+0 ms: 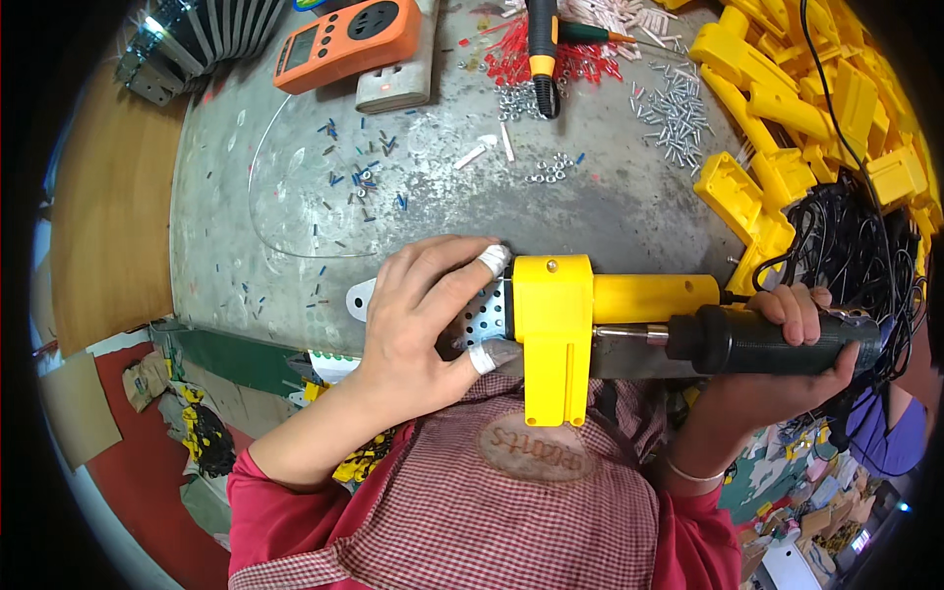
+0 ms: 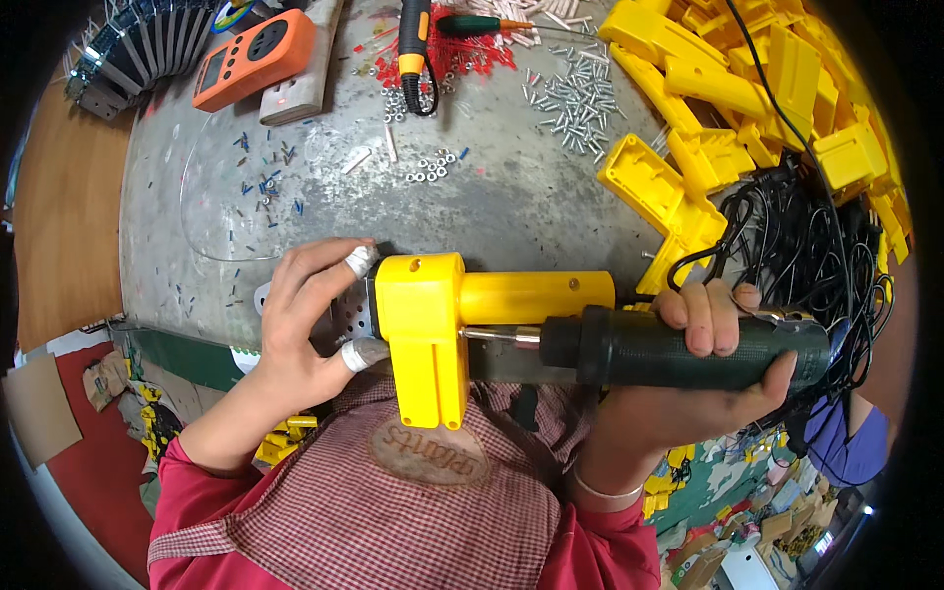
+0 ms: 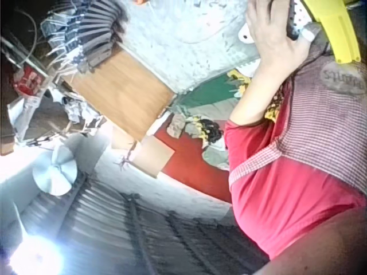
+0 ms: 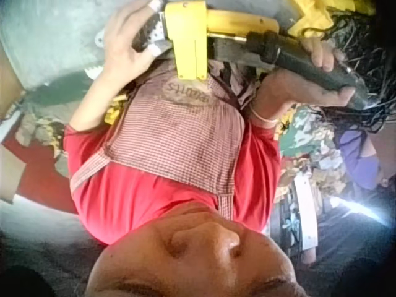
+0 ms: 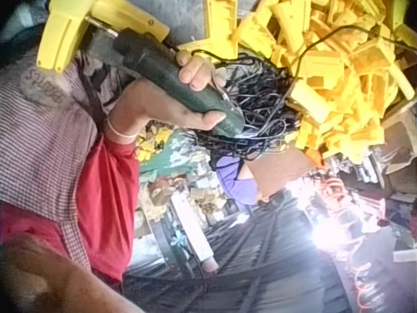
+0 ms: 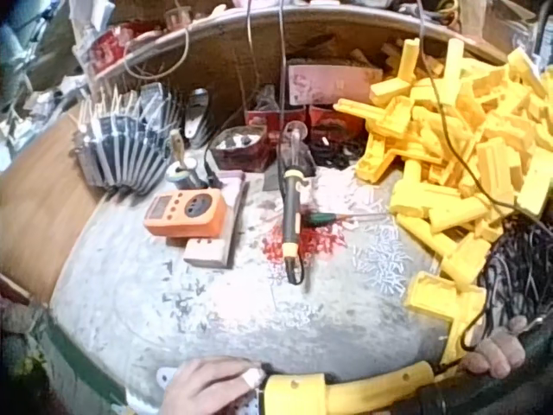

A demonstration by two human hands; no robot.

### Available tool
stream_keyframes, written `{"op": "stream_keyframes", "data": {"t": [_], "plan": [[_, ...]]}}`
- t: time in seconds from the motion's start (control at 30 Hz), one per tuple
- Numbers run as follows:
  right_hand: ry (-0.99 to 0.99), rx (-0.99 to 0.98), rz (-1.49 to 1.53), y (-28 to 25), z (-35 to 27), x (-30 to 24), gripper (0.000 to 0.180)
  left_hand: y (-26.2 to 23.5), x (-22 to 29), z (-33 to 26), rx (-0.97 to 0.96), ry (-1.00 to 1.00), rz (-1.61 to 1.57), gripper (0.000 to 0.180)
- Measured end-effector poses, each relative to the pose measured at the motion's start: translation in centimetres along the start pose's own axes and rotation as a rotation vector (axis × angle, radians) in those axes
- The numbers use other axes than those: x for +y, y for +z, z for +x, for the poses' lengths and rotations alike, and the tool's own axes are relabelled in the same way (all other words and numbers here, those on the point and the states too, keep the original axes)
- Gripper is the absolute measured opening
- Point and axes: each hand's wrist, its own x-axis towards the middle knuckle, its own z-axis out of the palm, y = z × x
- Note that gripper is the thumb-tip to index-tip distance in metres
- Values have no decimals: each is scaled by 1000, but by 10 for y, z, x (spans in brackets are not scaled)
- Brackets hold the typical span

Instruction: The person assembles a yellow handheld electrical tool by soldering wires to internal circuitry, then securing the circuitry inside the yellow tool housing with screws using a screwdriver.

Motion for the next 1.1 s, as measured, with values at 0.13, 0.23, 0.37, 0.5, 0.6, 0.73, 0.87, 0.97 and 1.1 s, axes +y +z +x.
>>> {"op": "stream_keyframes", "data": {"t": [0.13, 0.23, 0.37, 0.5, 0.6, 0.73, 0.87, 0.97, 1.1], "plan": [[25, 9, 73, -6, 1, 2, 43, 2, -1, -1, 1, 2, 5, 54], [48, 20, 134, -11, 2, 5, 43, 3, 0, 1, 10, 15, 24, 54], [44, -45, 175, -7, -5, 11, 43, 5, 0, -1, 40, 54, 32, 55], [24, 17, 89, -1, -4, 8, 44, -4, 5, 5, -13, 9, -29, 54], [4, -12, 45, -5, -5, 10, 43, -26, -2, 22, -100, -16, -86, 49], [13, -27, 81, -8, -5, 5, 44, -23, -9, 79, -147, 276, 424, 21], [40, -59, 94, -10, -5, 9, 44, 0, -4, 97, -343, 477, 754, 9], [19, -49, 60, -14, -2, 5, 45, 6, 1, 103, -333, 497, 820, 7], [49, -118, 82, -17, -1, 5, 47, 11, -17, 99, -148, 405, 728, 7]]}}
